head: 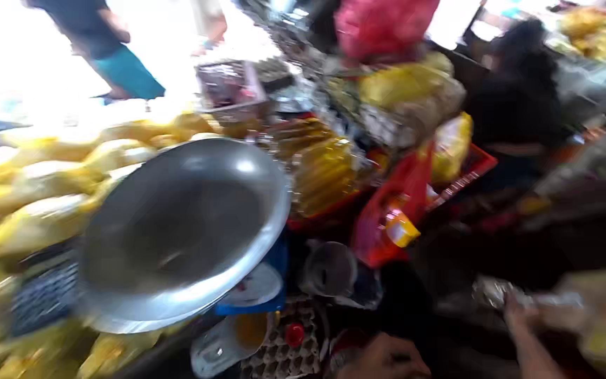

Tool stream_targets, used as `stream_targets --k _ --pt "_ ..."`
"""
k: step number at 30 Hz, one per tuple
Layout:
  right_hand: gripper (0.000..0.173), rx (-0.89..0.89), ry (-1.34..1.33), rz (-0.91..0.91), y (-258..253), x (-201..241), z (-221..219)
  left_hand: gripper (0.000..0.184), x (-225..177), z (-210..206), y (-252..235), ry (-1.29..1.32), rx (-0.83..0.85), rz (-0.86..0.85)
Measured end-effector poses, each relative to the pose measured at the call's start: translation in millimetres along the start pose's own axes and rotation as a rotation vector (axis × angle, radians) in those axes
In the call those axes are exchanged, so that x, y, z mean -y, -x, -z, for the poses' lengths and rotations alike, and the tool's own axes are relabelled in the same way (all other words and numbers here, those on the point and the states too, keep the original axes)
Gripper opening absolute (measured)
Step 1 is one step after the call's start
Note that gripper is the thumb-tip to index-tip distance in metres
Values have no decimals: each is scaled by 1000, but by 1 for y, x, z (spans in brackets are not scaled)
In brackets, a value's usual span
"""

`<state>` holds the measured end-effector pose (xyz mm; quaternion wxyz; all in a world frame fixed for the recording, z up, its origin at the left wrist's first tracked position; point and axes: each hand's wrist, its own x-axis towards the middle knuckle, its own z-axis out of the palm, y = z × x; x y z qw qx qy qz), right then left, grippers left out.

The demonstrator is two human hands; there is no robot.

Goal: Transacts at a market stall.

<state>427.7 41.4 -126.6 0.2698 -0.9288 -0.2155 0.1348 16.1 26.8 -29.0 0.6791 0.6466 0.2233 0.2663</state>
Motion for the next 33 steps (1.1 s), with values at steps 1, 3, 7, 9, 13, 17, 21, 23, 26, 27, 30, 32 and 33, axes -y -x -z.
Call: stream_targets --k 1,3,7,9,13,17,21,23,26,27,30,32,33 --pt "63 -25 -35 -52 -12 -5 7 23 24 3 -14 53 -10 -54" --pt "62 -76 -114 -212 -31 5 23 21 51 1 -45 147 -42 -89" --pt "65 -116 -109 -328 -83 -5 25 38 60 -4 -104 166 -7 -18" --pt "69 -91 4 -333 -104 -23 20 37 74 -6 -123 176 84 -60" --pt "66 -13 128 -378 -132 -47 10 30 99 -9 -159 325 231 -54" --pt "68 48 204 -456 -172 -76 -7 31 126 -17 -211 508 129 30" --pt "65 191 300 -437 -238 -76 -37 30 146 -30 -286 517 -35 171" --pt "63 349 312 -426 -279 -71 -56 29 158 -33 -333 474 -60 225" --pt "63 531 293 -379 -348 -67 -81 28 168 -40 -429 319 -89 328" --pt "61 585 302 -374 -368 -63 -79 27 165 -46 -461 283 -79 356" --pt "55 656 281 -386 -424 -53 -69 28 140 -63 -558 245 5 324" --pt "53 618 214 -415 -467 -46 -63 27 126 -73 -617 215 72 273" --pt "51 592 183 -441 -482 -45 -61 27 119 -77 -639 194 99 257"
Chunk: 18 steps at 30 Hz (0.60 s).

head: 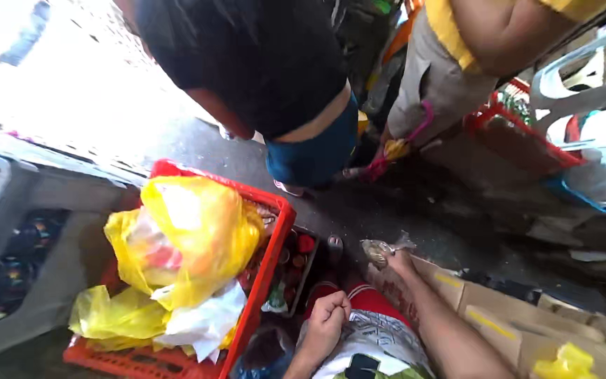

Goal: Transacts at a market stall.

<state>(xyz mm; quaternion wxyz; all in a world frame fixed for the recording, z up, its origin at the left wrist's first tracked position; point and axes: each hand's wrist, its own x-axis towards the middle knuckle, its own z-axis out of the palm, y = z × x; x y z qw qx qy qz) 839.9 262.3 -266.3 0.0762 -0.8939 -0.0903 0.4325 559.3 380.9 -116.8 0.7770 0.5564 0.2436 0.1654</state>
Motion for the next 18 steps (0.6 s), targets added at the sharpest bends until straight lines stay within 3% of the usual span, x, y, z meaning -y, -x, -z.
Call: stream_targets --k 3,11,14,18 --pt "48 -51 -66 -17 -22 52 31 27 -26 -4 -52 -67 23 -38" --pt "48 -209 -101 290 -63 268 70 27 -57 11 -145 -166 -123 -52" --pt "62 -51 109 349 -106 292 68 26 -60 19 -180 -177 -196 -62" --pt "74 185 378 367 -140 289 56 27 -76 38 -229 -211 -299 -83"
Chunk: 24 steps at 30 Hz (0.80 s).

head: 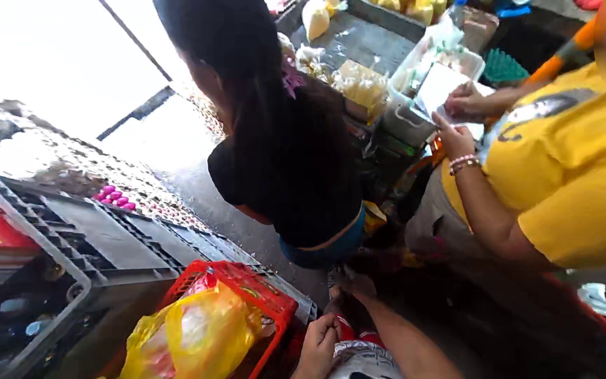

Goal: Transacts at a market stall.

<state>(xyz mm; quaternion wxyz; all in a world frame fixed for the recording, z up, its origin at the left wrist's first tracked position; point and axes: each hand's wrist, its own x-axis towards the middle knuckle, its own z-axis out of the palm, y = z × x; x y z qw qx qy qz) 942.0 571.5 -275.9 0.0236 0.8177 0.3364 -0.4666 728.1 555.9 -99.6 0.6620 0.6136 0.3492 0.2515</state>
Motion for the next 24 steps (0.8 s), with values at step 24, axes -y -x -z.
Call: stream_targets --k 24 --pt "50 401 486 744 -22 247 121 20 -152 127 -74 -569 -811 -148"
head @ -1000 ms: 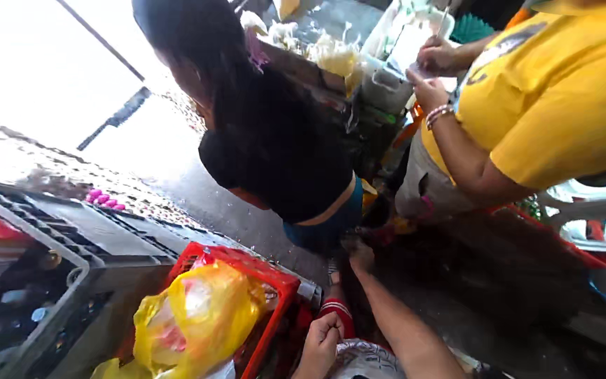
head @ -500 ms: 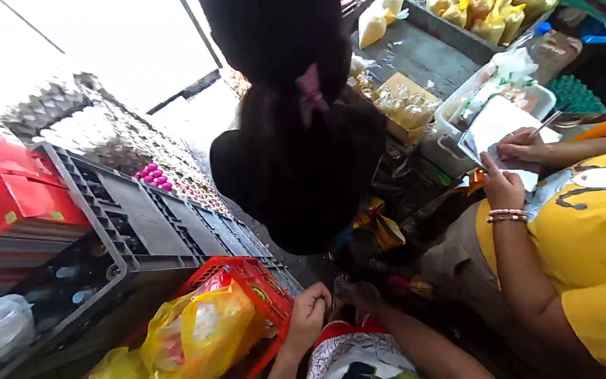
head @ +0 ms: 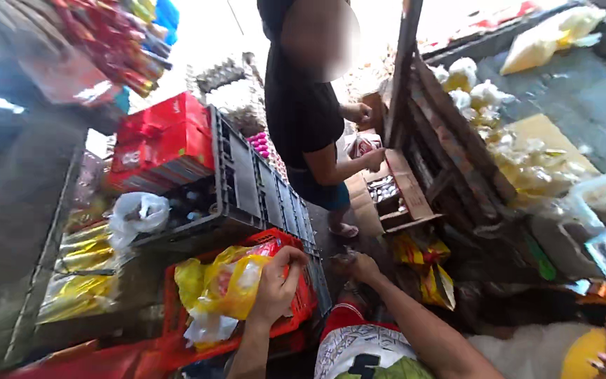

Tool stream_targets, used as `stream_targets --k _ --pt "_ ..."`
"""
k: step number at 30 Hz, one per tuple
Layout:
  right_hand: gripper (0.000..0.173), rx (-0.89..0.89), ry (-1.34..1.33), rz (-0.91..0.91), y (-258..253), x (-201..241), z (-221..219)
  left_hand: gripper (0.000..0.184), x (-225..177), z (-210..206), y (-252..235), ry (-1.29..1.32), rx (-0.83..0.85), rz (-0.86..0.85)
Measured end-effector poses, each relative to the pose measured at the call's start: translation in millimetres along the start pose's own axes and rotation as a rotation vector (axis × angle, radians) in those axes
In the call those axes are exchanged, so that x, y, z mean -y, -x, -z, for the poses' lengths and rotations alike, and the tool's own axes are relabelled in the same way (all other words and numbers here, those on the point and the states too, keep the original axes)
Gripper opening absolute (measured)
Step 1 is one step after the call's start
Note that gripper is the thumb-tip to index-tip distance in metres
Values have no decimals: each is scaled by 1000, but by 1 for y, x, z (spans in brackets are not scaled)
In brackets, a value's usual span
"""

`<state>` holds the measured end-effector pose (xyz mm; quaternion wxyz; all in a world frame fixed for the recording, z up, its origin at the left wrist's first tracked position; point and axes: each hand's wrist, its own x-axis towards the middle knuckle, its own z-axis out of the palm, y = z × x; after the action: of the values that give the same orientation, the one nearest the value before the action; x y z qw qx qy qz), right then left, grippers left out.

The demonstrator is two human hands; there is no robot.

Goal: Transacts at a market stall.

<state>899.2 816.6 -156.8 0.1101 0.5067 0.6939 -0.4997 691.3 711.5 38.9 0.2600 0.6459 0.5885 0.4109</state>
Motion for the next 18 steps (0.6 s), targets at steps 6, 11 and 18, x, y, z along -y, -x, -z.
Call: stream_targets --k 6,11,18 --pt "47 -212 -43 293 -92 48 68 22 34 52 -28 -146 -8 -10" --pt "39 -460 -213 444 -127 116 136 22 64 85 -61 -117 -59 95" --pt "37 -634 -375 452 -167 181 219 20 97 100 -145 18 -74 101"
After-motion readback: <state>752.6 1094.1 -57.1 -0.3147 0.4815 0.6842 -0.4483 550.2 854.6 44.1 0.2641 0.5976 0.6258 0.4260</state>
